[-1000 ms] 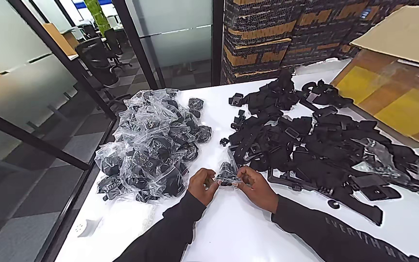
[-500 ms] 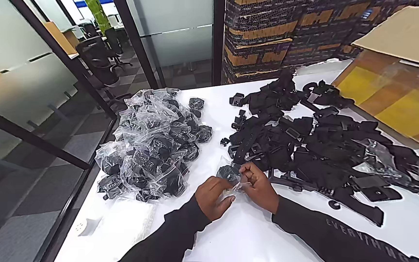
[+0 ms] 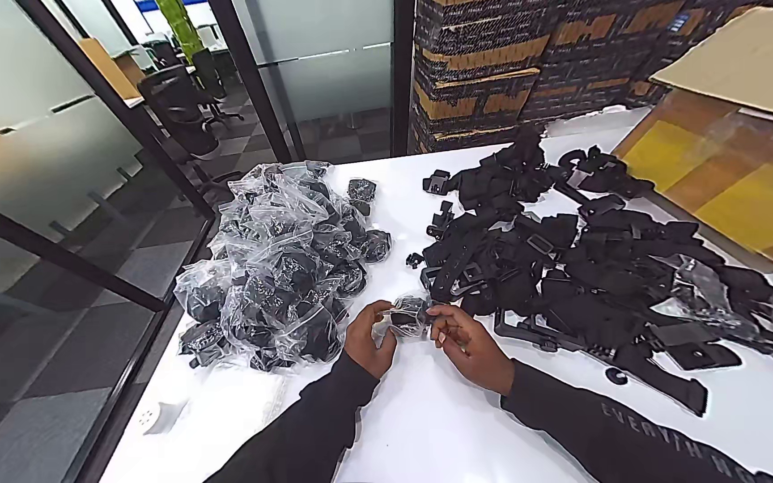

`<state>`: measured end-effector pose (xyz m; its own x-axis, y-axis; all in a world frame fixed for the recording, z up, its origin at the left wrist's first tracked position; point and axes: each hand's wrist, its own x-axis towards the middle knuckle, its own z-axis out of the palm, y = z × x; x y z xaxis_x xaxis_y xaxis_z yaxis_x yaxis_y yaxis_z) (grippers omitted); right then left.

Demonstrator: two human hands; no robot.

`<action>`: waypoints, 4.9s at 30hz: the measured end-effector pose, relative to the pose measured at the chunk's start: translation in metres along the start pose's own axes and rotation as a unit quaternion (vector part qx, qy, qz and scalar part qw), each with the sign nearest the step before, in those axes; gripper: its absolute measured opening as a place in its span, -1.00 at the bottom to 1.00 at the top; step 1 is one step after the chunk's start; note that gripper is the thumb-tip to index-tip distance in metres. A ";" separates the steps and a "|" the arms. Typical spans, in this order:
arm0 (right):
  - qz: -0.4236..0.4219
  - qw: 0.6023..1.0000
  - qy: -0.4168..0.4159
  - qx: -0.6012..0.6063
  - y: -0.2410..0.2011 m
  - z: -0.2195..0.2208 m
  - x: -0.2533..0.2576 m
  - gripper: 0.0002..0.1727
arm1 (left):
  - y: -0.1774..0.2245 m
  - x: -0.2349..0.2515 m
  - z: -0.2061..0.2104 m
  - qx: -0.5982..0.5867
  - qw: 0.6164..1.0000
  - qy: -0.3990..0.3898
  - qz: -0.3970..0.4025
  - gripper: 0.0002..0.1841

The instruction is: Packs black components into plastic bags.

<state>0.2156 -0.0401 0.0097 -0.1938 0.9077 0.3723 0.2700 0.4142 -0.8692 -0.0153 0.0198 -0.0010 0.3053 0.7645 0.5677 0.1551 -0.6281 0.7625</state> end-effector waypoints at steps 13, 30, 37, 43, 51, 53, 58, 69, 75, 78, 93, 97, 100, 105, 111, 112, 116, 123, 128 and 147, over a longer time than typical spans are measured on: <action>-0.089 0.993 0.072 -0.018 0.005 -0.007 0.006 -0.81 | 0.002 0.002 -0.001 -0.096 0.993 -0.034 0.053 -0.47; 0.054 0.982 0.033 0.179 -0.012 -0.003 0.001 -0.90 | 0.011 0.003 -0.005 -0.198 0.976 0.024 -0.093 -0.77; 0.045 0.986 -0.043 0.152 0.000 -0.009 0.003 -0.71 | 0.017 0.003 -0.007 -0.226 0.956 -0.065 -0.173 -0.87; 0.035 0.987 -0.085 0.135 0.003 -0.008 0.004 -0.40 | 0.023 0.003 -0.009 -0.196 0.941 -0.163 -0.224 -0.89; 0.078 0.983 -0.091 0.137 -0.003 -0.007 0.003 -0.52 | 0.015 0.003 -0.011 -0.195 0.938 -0.191 -0.213 -0.74; 0.092 0.978 -0.110 0.151 -0.004 -0.010 0.005 -0.49 | 0.014 0.005 -0.013 -0.201 0.931 -0.209 -0.220 -0.76; 0.104 0.971 -0.147 0.155 -0.003 -0.013 0.007 -0.47 | 0.020 0.007 -0.013 -0.229 0.919 -0.204 -0.248 -0.90; 0.109 0.972 -0.139 0.157 0.000 -0.011 0.008 -0.56 | 0.023 0.007 -0.016 -0.228 0.910 -0.225 -0.263 -0.93; 0.095 0.976 -0.114 0.156 0.000 -0.006 0.006 -0.73 | 0.025 0.006 -0.015 -0.200 0.911 -0.251 -0.258 -0.91; 0.087 0.981 -0.105 0.140 -0.001 -0.004 0.004 -0.79 | 0.025 0.006 -0.015 -0.200 0.911 -0.253 -0.256 -0.90; 0.091 0.979 -0.082 0.164 -0.007 0.014 0.022 -0.77 | 0.026 0.008 -0.016 -0.201 0.924 -0.191 -0.263 -0.91; 0.089 0.978 -0.089 0.169 -0.004 0.016 0.025 -0.81 | 0.025 0.008 -0.016 -0.198 0.930 -0.172 -0.257 -0.90; 0.094 0.979 -0.086 0.161 -0.003 0.015 0.023 -0.77 | 0.025 0.007 -0.014 -0.180 0.931 -0.179 -0.262 -0.89; 0.097 0.980 -0.081 0.157 -0.003 0.014 0.020 -0.75 | 0.024 0.006 -0.013 -0.163 0.933 -0.193 -0.255 -0.88; 0.088 0.980 -0.080 0.162 -0.001 0.012 0.020 -0.77 | 0.026 0.008 -0.015 -0.163 0.927 -0.198 -0.274 -0.88; 0.085 0.980 -0.080 0.164 0.000 0.012 0.020 -0.77 | 0.026 0.008 -0.015 -0.167 0.925 -0.201 -0.274 -0.88; 0.075 0.978 -0.081 0.174 0.001 0.012 0.019 -0.78 | 0.020 0.007 -0.017 -0.186 0.926 -0.210 -0.254 -0.88; 0.074 0.979 -0.082 0.170 0.000 0.013 0.019 -0.80 | 0.018 0.011 -0.019 -0.212 0.918 -0.210 -0.260 -0.90; 0.073 0.979 -0.078 0.174 0.000 0.014 0.019 -0.80 | 0.019 0.013 -0.020 -0.229 0.912 -0.203 -0.271 -0.93; 0.074 0.978 -0.091 0.172 -0.002 0.015 0.019 -0.79 | 0.020 0.000 -0.007 -0.150 0.949 -0.187 -0.205 -0.88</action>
<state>0.1977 -0.0245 0.0138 -0.3500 0.9156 0.1981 -0.0193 0.2044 -0.9787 -0.0190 0.0083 0.0160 0.5988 0.7950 0.0971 0.0750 -0.1763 0.9815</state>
